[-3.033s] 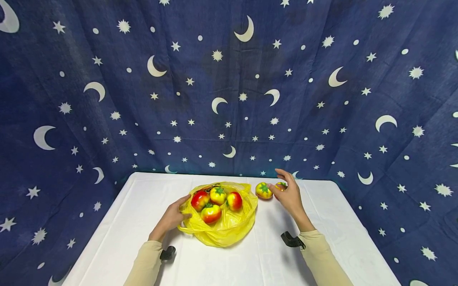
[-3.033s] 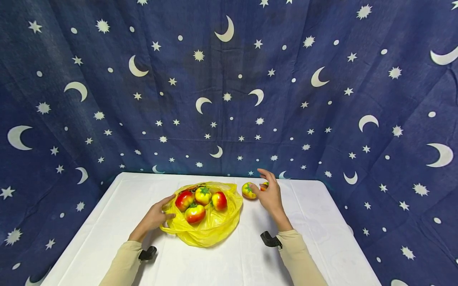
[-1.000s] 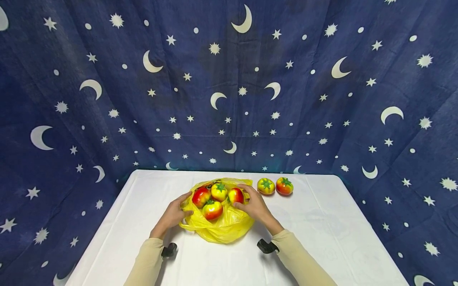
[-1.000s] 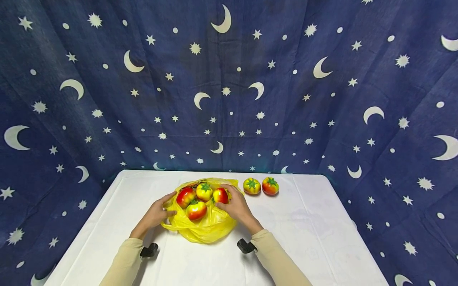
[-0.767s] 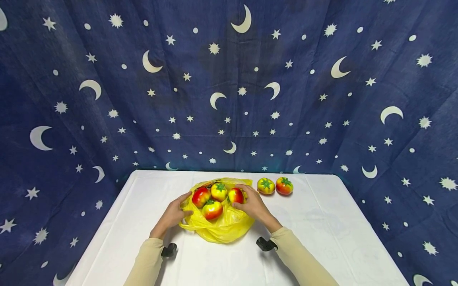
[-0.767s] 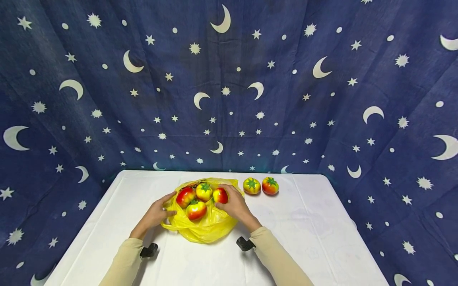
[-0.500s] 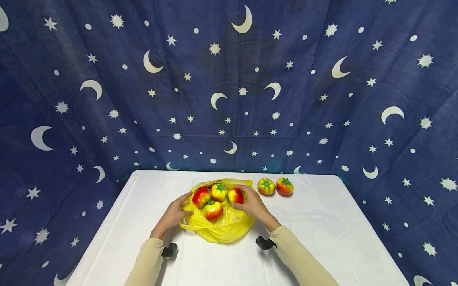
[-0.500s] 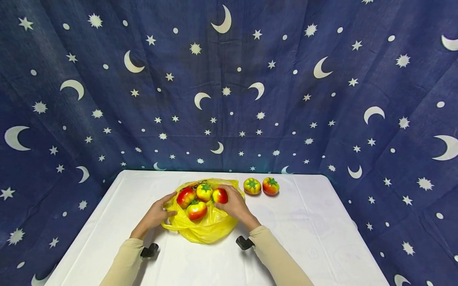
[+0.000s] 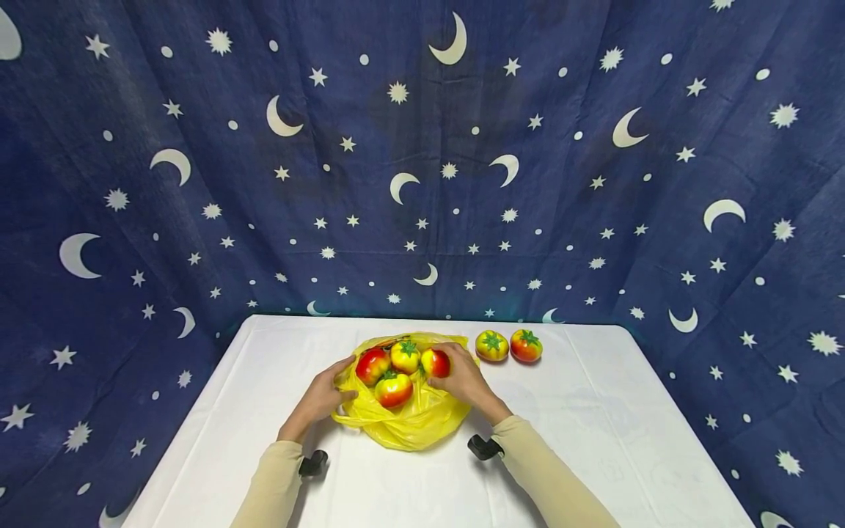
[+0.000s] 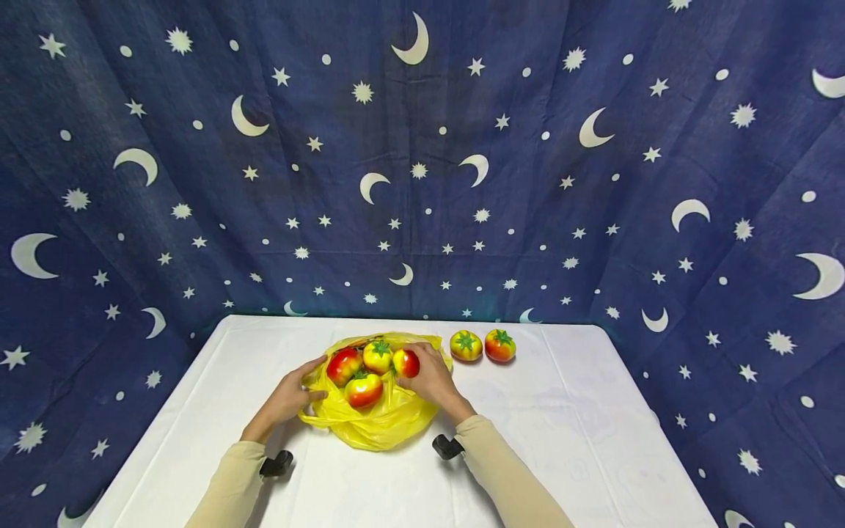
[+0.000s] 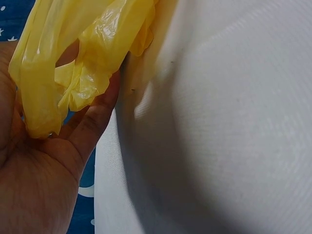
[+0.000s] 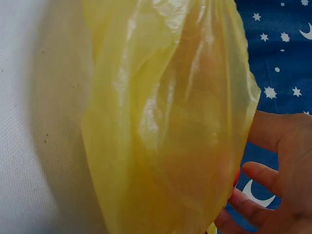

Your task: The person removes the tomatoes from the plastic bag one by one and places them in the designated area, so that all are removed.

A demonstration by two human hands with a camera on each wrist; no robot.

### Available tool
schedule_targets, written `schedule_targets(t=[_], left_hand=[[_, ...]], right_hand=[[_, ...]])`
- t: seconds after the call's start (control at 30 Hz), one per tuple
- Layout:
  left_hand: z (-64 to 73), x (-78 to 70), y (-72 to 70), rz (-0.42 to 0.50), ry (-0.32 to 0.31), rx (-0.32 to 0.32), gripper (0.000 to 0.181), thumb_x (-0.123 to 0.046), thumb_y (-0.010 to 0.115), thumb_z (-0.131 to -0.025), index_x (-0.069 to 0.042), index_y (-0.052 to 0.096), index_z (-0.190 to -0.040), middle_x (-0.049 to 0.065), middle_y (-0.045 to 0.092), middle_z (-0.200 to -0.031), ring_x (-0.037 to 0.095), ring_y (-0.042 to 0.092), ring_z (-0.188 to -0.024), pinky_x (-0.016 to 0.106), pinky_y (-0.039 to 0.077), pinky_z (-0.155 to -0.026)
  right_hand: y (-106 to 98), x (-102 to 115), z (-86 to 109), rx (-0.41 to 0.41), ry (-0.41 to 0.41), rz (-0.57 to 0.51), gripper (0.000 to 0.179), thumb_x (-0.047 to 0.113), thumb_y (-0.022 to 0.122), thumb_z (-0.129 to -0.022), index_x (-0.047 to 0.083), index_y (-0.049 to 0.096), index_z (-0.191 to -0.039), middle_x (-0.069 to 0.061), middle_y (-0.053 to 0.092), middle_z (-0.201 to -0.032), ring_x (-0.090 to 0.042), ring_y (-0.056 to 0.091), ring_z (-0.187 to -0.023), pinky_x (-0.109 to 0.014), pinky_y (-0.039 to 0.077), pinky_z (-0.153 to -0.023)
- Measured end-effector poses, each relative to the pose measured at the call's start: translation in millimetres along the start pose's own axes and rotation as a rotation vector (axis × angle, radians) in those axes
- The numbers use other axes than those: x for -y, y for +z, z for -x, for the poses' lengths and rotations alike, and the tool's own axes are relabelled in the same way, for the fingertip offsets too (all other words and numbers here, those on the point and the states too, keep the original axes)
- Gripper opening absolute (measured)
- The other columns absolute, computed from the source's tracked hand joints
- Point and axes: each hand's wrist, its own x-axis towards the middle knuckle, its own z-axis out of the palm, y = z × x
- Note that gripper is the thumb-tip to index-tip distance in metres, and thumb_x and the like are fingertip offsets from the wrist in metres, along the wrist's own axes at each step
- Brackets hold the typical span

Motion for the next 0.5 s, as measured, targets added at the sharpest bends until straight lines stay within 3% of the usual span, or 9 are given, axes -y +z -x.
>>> schedule_targets(t=[0.2, 0.5], left_hand=[[-0.2, -0.4, 0.5, 0.002, -0.022, -0.002, 0.076, -0.005, 0.074, -0.081, -0.018, 0.043, -0.150, 0.014, 0.040, -0.156, 0.041, 0.032, -0.146, 0.061, 0.023, -0.119], [0.9, -2.1, -0.1, 0.006, 0.001, -0.011, 0.076, -0.005, 0.075, -0.080, -0.015, 0.044, -0.149, 0.016, 0.041, -0.155, 0.042, 0.032, -0.145, 0.061, 0.024, -0.119]], right_hand=[[4.1, -1.8, -1.1, -0.023, -0.006, 0.012, 0.066, 0.017, 0.087, -0.070, 0.012, 0.060, -0.130, -0.012, 0.054, -0.136, -0.036, 0.048, -0.130, -0.053, 0.043, -0.110], [7.6, -6.8, -3.2, -0.052, -0.019, 0.032, 0.068, 0.014, 0.088, -0.069, 0.010, 0.057, -0.130, -0.013, 0.056, -0.135, -0.036, 0.050, -0.129, -0.052, 0.043, -0.111]])
